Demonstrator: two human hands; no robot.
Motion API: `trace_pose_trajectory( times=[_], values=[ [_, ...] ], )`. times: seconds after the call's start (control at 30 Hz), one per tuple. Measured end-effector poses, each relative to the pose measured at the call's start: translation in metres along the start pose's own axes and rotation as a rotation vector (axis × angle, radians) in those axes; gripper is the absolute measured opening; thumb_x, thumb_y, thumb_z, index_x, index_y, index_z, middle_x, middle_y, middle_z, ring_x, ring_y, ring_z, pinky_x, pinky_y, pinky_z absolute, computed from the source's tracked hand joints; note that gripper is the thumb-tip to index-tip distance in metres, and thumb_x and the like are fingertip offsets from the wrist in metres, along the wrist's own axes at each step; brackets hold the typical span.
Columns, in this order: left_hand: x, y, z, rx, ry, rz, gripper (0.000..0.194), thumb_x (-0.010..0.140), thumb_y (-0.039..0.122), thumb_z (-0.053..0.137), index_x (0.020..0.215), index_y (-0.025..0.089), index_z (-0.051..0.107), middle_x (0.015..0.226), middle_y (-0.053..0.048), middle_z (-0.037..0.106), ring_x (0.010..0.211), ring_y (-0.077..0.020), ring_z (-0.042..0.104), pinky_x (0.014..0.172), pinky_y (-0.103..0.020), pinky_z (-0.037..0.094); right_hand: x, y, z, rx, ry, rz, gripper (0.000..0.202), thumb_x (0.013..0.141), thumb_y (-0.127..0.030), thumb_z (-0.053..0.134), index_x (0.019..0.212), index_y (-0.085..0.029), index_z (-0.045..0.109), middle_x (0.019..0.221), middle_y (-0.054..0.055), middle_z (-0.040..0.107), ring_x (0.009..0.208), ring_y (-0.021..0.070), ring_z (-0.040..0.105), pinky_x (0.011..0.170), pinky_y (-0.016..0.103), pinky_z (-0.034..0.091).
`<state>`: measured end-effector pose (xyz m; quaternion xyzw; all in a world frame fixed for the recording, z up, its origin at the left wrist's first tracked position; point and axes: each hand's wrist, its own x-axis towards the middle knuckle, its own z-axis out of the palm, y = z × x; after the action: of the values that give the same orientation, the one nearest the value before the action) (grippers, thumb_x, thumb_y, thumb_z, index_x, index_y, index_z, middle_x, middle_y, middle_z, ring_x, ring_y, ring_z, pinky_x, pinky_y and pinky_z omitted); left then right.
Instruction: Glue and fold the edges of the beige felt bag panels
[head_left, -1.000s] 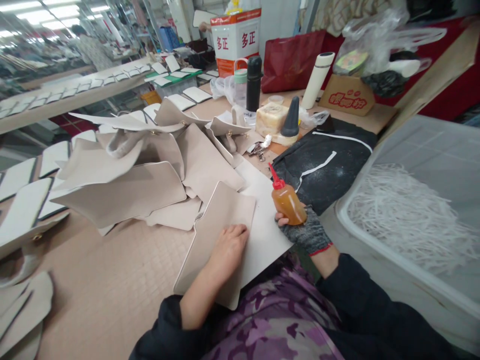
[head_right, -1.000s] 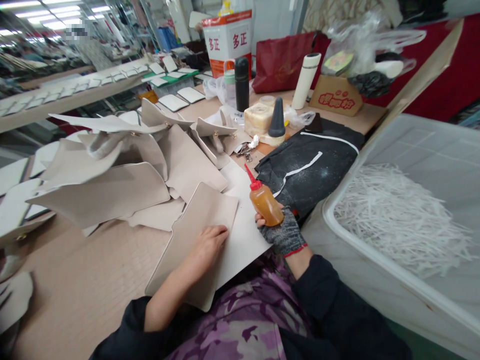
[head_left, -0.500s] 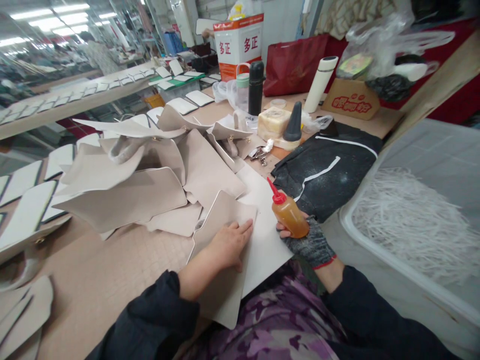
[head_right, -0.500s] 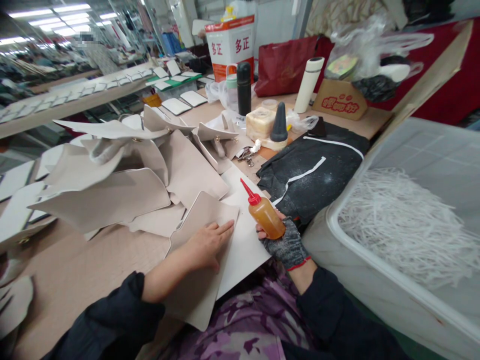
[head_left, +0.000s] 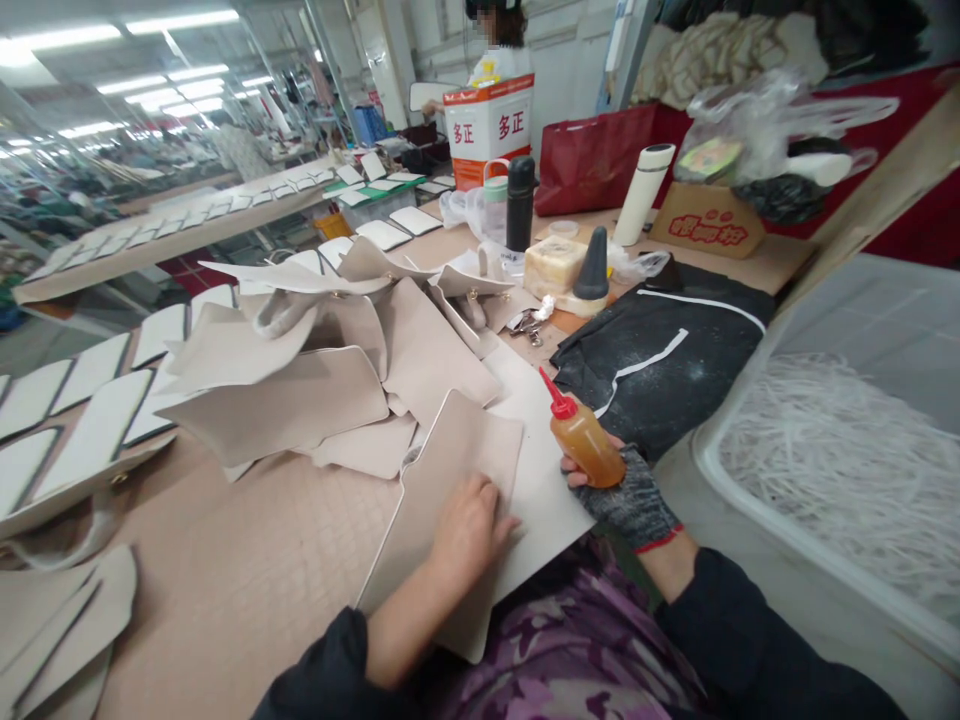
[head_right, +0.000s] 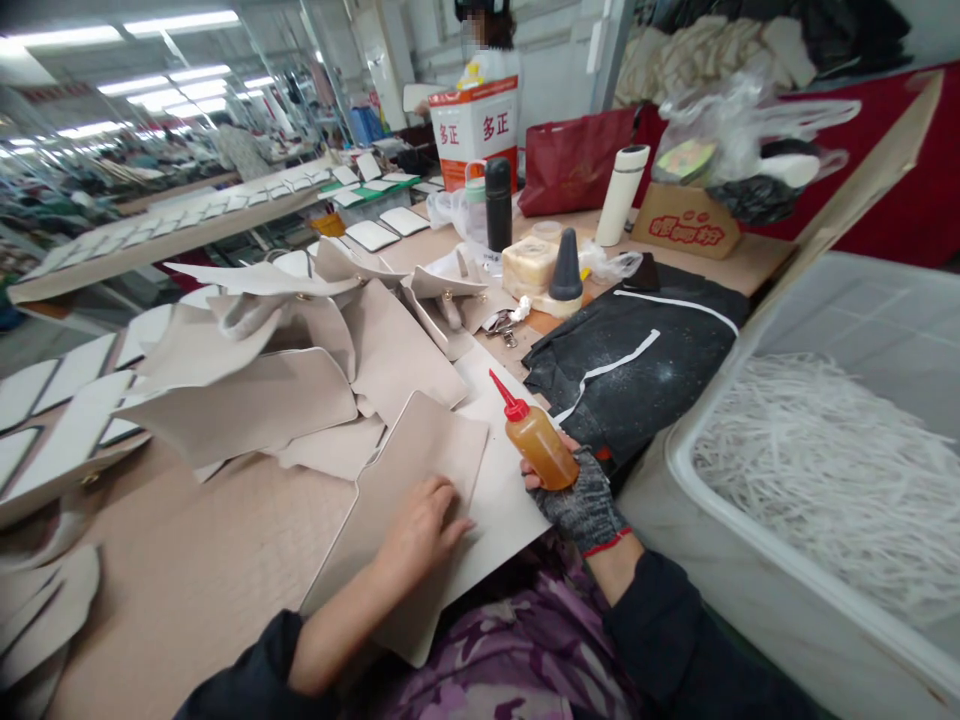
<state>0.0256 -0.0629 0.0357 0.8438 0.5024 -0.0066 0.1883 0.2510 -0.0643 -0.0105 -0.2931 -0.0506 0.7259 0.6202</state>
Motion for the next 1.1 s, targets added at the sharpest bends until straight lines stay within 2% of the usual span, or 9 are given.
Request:
trace_pose_trajectory(
  times=[0.07, 0.17, 0.4, 0.57, 0.7, 0.83, 0.93, 1.03, 1.1],
  values=[
    [0.001, 0.006, 0.006, -0.006, 0.062, -0.109, 0.026, 0.083, 0.037, 0.056, 0.092, 0.013, 0.06, 0.101, -0.01, 0.059, 0.095, -0.0223, 0.055, 0.084, -0.032, 0.045, 0.0, 0.0, -0.001, 0.001, -0.018, -0.009, 0.024, 0.075, -0.029, 0.052, 0.096, -0.019, 0.059, 0.073, 0.007, 0.065, 0.06, 0.0199, 0.058, 0.042, 0.027, 0.044],
    [0.011, 0.011, 0.01, 0.02, 0.115, -0.192, 0.024, 0.083, 0.035, 0.053, 0.09, 0.013, 0.059, 0.096, -0.01, 0.058, 0.092, -0.0223, 0.056, 0.081, -0.032, 0.045, 0.001, 0.001, -0.002, -0.008, -0.042, -0.022, 0.027, 0.07, -0.028, 0.058, 0.095, -0.019, 0.06, 0.074, 0.007, 0.066, 0.061, 0.0196, 0.059, 0.042, 0.026, 0.045],
    [0.022, 0.015, 0.01, -0.086, 0.098, -0.23, 0.019, 0.083, 0.019, 0.041, 0.079, 0.016, 0.059, 0.087, -0.008, 0.059, 0.084, -0.0198, 0.056, 0.072, -0.029, 0.041, 0.0, 0.001, -0.001, -0.042, -0.041, -0.05, 0.024, 0.069, -0.03, 0.06, 0.09, -0.018, 0.062, 0.07, 0.008, 0.067, 0.061, 0.0201, 0.06, 0.043, 0.026, 0.044],
    [0.025, 0.002, 0.007, -0.667, 0.151, -0.346, 0.01, 0.074, 0.018, 0.049, 0.064, 0.017, 0.051, 0.063, 0.0, 0.049, 0.064, -0.0139, 0.049, 0.063, -0.025, 0.036, 0.001, 0.002, -0.002, -0.044, -0.048, -0.048, 0.022, 0.07, -0.033, 0.062, 0.088, -0.02, 0.063, 0.068, 0.008, 0.067, 0.06, 0.02, 0.06, 0.043, 0.026, 0.044],
    [0.017, -0.015, -0.005, -0.951, 0.109, -0.341, 0.021, 0.075, 0.035, 0.05, 0.065, 0.017, 0.05, 0.053, 0.005, 0.042, 0.05, -0.0087, 0.041, 0.052, -0.021, 0.033, 0.003, 0.002, -0.003, -0.018, -0.067, -0.035, 0.022, 0.073, -0.03, 0.06, 0.091, -0.019, 0.063, 0.072, 0.007, 0.067, 0.06, 0.0186, 0.059, 0.042, 0.025, 0.044],
    [0.01, -0.024, -0.012, -1.388, 0.09, -0.423, 0.032, 0.063, 0.045, 0.065, 0.067, 0.015, 0.053, 0.052, 0.007, 0.042, 0.044, -0.0048, 0.034, 0.046, -0.019, 0.026, 0.002, 0.002, 0.0, -0.011, -0.067, -0.047, 0.022, 0.072, -0.028, 0.06, 0.091, -0.018, 0.063, 0.073, 0.008, 0.067, 0.06, 0.0199, 0.059, 0.042, 0.027, 0.045],
    [0.014, -0.02, -0.003, -1.26, 0.102, -0.393, 0.031, 0.069, 0.046, 0.059, 0.069, 0.015, 0.054, 0.054, 0.005, 0.046, 0.047, -0.0065, 0.041, 0.05, -0.02, 0.034, 0.001, 0.002, 0.001, -0.018, -0.038, -0.022, 0.019, 0.073, -0.026, 0.058, 0.09, -0.019, 0.063, 0.07, 0.008, 0.066, 0.059, 0.0194, 0.058, 0.041, 0.027, 0.045],
    [0.018, -0.006, 0.007, -1.034, 0.151, -0.326, 0.018, 0.071, 0.031, 0.059, 0.063, 0.015, 0.056, 0.061, 0.0, 0.054, 0.062, -0.0125, 0.053, 0.066, -0.026, 0.044, 0.001, 0.003, 0.0, -0.026, -0.021, 0.0, 0.019, 0.075, -0.027, 0.057, 0.091, -0.02, 0.063, 0.069, 0.006, 0.066, 0.058, 0.0186, 0.058, 0.041, 0.026, 0.046],
    [0.012, 0.0, 0.005, -0.936, 0.154, -0.258, 0.009, 0.072, 0.024, 0.057, 0.07, 0.015, 0.061, 0.073, -0.003, 0.062, 0.075, -0.0161, 0.057, 0.075, -0.03, 0.046, 0.001, 0.003, -0.002, -0.03, -0.016, -0.011, 0.02, 0.076, -0.031, 0.058, 0.092, -0.02, 0.062, 0.07, 0.007, 0.066, 0.06, 0.0195, 0.059, 0.042, 0.027, 0.046]
  ],
)
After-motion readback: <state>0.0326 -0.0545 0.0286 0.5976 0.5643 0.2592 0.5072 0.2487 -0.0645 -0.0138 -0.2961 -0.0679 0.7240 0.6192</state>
